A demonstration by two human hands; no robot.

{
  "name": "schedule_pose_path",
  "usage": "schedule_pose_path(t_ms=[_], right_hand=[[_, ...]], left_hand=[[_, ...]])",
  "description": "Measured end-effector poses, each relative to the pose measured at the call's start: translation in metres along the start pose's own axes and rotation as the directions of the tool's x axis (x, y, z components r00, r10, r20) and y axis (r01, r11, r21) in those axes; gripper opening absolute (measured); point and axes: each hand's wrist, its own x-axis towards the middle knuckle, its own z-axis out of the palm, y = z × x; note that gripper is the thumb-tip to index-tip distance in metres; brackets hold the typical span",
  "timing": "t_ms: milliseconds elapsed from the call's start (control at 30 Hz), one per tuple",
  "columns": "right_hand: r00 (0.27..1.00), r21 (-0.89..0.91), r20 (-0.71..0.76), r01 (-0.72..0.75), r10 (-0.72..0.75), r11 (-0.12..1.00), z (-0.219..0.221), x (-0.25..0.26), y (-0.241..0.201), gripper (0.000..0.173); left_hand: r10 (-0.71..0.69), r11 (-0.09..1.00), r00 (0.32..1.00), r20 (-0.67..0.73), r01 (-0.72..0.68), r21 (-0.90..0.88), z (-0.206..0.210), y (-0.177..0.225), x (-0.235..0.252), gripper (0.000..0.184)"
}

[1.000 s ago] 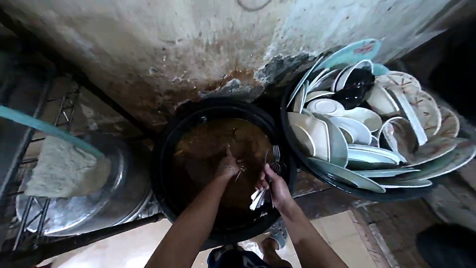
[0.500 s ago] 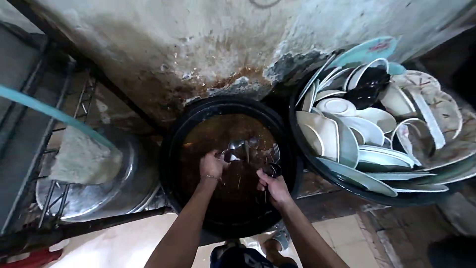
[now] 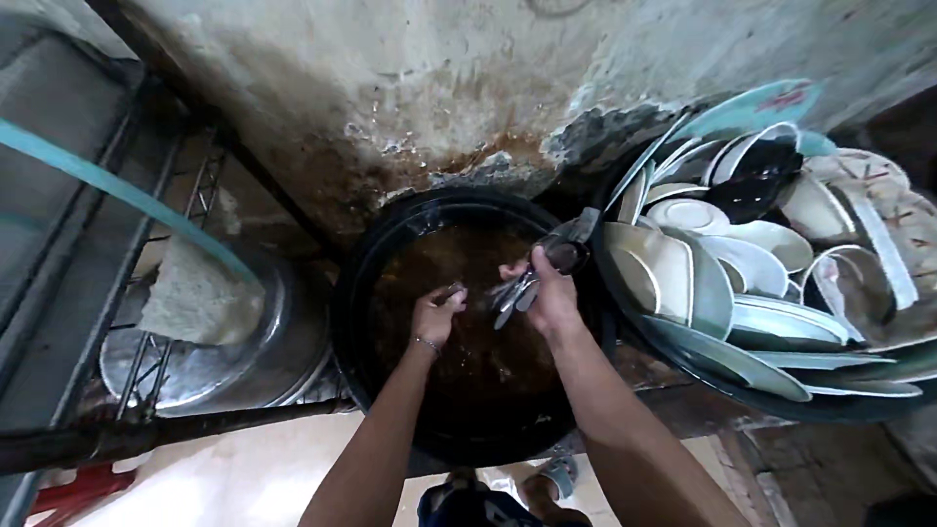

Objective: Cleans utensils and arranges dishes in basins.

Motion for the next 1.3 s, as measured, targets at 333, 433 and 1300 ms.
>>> schedule_pose_path(t_ms=[333, 433, 1300], right_hand=[[0.973, -0.298, 0.112, -0.163, 0.204, 0.940, -0.006, -0.034, 0.045, 0.048], [0.975, -0.307, 0.072, -0.177, 0.208, 0.935, -0.003, -0.032, 0.048, 0.052], [0.862, -0.314, 0.222, -0.379, 0.455, 0.871, -0.071, -0.061, 0.064, 0.033]], left_hand=[[-0.083, 0.986, 0.969, 0.232, 0.046, 0.159, 0.019, 0.018, -0.001, 0.086], [-0.115, 0.919, 0.943, 0.311, -0.018, 0.394, 0.025, 0.035, -0.005, 0.115], [0.180, 0.931, 0.713, 0.678, -0.345, 0.116, 0.045, 0.007, 0.019, 0.056]])
